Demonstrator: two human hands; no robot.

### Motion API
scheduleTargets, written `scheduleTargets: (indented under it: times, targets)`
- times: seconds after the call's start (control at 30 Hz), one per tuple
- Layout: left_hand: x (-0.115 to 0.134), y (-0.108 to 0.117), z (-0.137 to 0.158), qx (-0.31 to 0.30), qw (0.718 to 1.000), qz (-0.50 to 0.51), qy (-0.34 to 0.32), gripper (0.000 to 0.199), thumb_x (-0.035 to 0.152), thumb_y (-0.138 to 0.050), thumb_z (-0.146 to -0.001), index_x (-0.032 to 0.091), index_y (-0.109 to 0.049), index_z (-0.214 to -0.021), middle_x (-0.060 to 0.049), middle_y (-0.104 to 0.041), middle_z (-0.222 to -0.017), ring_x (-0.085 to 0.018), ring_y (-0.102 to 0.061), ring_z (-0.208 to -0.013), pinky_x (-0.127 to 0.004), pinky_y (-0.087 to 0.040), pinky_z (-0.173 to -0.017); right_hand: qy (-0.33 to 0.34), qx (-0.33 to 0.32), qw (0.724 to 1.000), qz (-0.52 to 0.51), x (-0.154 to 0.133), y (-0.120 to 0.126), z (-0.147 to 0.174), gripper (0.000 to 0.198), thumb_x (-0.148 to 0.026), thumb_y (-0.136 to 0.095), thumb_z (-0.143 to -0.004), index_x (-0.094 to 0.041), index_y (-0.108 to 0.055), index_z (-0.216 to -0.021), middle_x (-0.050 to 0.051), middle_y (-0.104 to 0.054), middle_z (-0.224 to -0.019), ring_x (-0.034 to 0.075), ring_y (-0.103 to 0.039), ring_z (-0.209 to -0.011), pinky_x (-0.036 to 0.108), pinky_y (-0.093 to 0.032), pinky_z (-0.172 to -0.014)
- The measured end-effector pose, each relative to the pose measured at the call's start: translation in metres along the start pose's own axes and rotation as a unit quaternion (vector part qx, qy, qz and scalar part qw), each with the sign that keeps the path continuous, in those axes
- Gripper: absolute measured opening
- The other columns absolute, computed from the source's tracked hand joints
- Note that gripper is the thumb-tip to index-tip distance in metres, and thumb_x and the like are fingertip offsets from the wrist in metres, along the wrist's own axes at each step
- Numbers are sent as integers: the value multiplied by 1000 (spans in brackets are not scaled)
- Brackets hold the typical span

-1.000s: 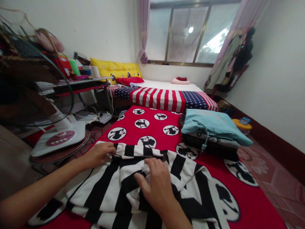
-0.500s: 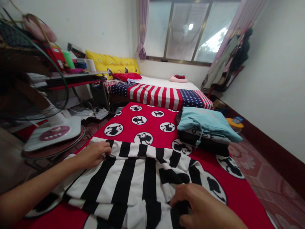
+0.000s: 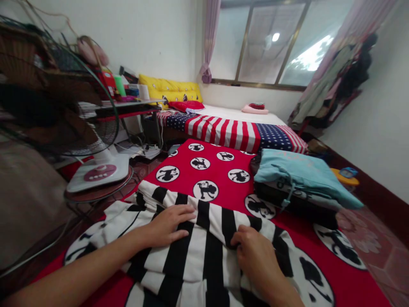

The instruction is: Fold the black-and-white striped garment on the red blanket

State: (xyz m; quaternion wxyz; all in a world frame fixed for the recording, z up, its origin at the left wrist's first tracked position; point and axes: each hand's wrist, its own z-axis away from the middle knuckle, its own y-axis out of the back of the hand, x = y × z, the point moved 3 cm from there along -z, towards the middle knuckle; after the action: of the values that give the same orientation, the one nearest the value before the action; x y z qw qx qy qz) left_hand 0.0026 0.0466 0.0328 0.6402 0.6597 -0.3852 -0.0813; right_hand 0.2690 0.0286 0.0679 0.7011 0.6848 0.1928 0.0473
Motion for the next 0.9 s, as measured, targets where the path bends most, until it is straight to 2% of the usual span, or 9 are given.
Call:
scheduleTargets:
  times: [0.13, 0.23, 0.33, 0.43, 0.5, 0.57, 0.67, 0.83, 0.9]
  targets:
    - [3, -5, 6, 2, 1000, 31, 4, 57, 36, -68, -80, 19, -54, -133, -12, -50, -144, -29, -43, -134, -45, -32, -112, 78, -30, 997, -1, -18, 12, -12, 32, -5, -49, -67, -26, -71, -76, 3, -67, -92, 22, -63, -92, 32, -43, -79]
    - [1, 10, 1, 21, 996, 79, 28, 36, 35, -64, -83, 21, -67, -116, -8, -66, -124, -23, -61, -114, -33, -46, -99, 98, 14, 992, -81, -40, 10, -31, 23, -21, -55, -78, -28, -69, -95, 3, -65, -104, 21, -63, -93, 32, -45, -80]
    - [-24, 46, 4, 140, 975, 45, 164, 19, 34, -57, -87, 24, -72, -94, -3, -73, -99, -18, -67, -94, -27, -49, -87, 74, 31, 992, -95, -49, -15, -45, 25, -27, -60, -78, -26, -66, -103, 4, -64, -102, 23, -62, -93, 32, -46, -76]
    - [-65, 85, 23, 252, 918, -26, 304, 30, 38, -50, -88, 19, -64, -108, -12, -66, -114, -27, -59, -111, -41, -41, -99, 86, 58, 991, -86, -48, -40, -47, 19, -22, -59, -80, -24, -65, -98, 4, -62, -101, 24, -60, -97, 34, -45, -81]
    - [-95, 100, 36, 265, 890, -40, 369, 44, 47, -53, -84, 15, -60, -114, -16, -67, -106, -34, -60, -107, -49, -43, -94, 91, 78, 988, -94, -46, -48, -46, 15, -20, -55, -84, -24, -64, -95, 4, -62, -99, 23, -59, -96, 34, -44, -81]
    - [-118, 104, 44, 256, 874, -34, 412, 53, 56, -57, -78, 14, -61, -109, -15, -69, -89, -36, -64, -92, -50, -48, -83, 94, 85, 987, -100, -45, -50, -45, 15, -19, -52, -85, -23, -64, -92, 4, -61, -97, 22, -59, -94, 33, -45, -80]
    - [-131, 99, 42, 241, 881, -6, 407, 47, 54, -63, -72, 15, -65, -97, -10, -70, -80, -28, -67, -78, -38, -52, -72, 101, 101, 984, -102, -45, -48, -44, 15, -17, -51, -85, -23, -64, -91, 4, -61, -95, 21, -59, -91, 33, -45, -77]
    - [-115, 96, 42, 270, 902, -13, 336, 44, 37, -47, -83, 15, -58, -119, -5, -69, -97, -19, -65, -85, -26, -50, -72, 133, 192, 956, -177, -41, -42, -41, 17, -20, -46, -92, -21, -62, -94, 6, -61, -97, 18, -60, -90, 30, -47, -78]
    - [-111, 95, 50, 258, 909, -39, 324, 39, 31, -46, -82, 17, -61, -116, -4, -68, -91, -19, -63, -83, -27, -48, -72, 140, 180, 959, -168, -43, -42, -40, 17, -21, -46, -93, -21, -64, -91, 6, -62, -96, 18, -60, -89, 30, -47, -77]
